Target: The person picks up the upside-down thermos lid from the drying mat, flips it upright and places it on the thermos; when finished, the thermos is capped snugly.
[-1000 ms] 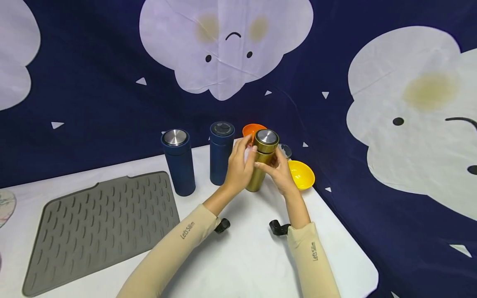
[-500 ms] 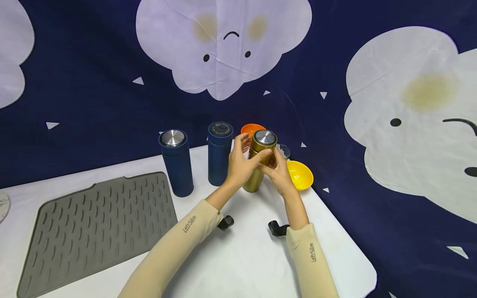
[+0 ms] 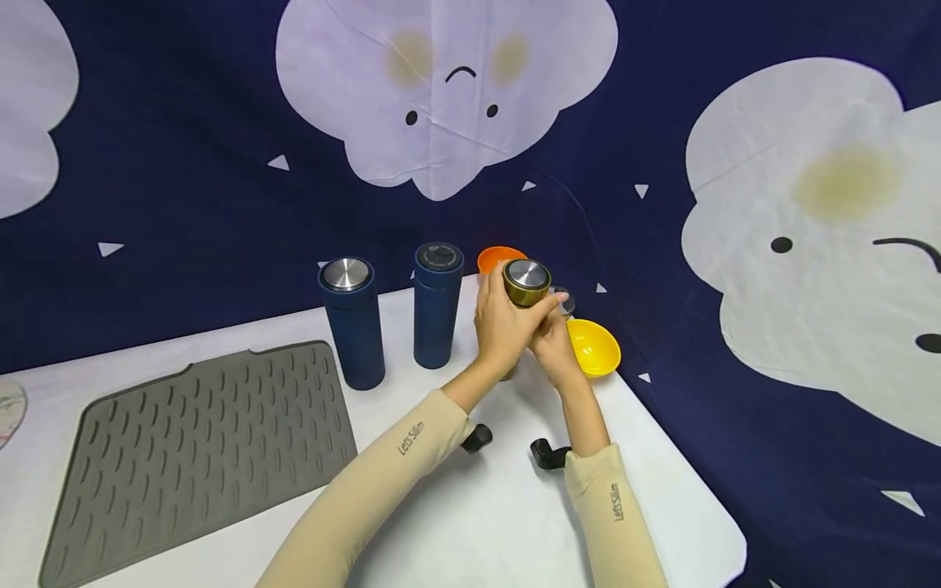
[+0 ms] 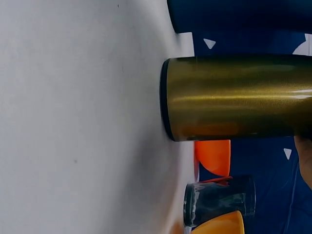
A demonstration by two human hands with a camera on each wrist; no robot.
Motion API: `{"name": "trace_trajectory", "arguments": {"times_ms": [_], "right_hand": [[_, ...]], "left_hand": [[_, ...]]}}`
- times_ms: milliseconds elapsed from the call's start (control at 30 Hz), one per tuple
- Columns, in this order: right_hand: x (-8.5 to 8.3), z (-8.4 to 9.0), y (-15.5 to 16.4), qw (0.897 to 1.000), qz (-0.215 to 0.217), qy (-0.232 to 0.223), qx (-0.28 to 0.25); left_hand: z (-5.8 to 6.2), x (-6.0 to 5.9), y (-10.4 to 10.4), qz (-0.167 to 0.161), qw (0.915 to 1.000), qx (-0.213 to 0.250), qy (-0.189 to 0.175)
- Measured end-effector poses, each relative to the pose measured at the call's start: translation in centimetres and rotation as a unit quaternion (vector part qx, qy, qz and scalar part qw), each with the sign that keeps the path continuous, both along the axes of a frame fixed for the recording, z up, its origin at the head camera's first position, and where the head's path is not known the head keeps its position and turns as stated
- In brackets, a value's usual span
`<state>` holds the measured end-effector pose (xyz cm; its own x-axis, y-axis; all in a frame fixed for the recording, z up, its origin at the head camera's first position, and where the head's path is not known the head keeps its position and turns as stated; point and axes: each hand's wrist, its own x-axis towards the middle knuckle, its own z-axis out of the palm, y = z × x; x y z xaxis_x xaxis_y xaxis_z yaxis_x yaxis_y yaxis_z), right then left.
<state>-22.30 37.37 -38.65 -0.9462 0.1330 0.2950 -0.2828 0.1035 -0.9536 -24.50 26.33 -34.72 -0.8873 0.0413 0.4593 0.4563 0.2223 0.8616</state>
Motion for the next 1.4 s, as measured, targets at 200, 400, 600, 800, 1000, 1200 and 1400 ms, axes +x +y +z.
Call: {"name": "trace_trajectory", "arguments": {"times_ms": [200,400,600,800,1000,1200,1400], "right_hand": [[-0.1,0.0,0.2,1.0,0.016,-0.009,0.012],[-0.2,0.1,0.2,0.999,0.029,0.0,0.026],[-0.2,0.0,0.1,1.0,0.021,-0.007,0.01],[-0.2,0.0,0.0,0.999,0.029,-0.014,0.008],[-0.2,0.2,0.2,0.999,0.039,-0.004,0.018],[-0.1,0.1,0.0,0.999,0.031,-0.025,0.007],[-0.4,0.1,0.3,0.999,0.034,-0.009,0.014]], "left_hand": [[0.6,-2.4,-1.9,-0.13,0.9894,0.041,-0.049],[0.1,-3.4,-3.9,-0.309,0.9352,0.132,-0.112],[0.2,-1.3,-1.7,-0.082,0.9962,-0.022,0.021],[-0.3,-1.9,-2.0,-0.109,0.9937,0.017,0.017],[-0.3,-2.8,-3.6,-0.263,0.9585,0.091,-0.059],[0.2,-1.5,-2.0,-0.078,0.9967,0.013,0.015],[0.2,-3.3,-3.7,-0.27,0.9562,0.103,-0.047]]}}
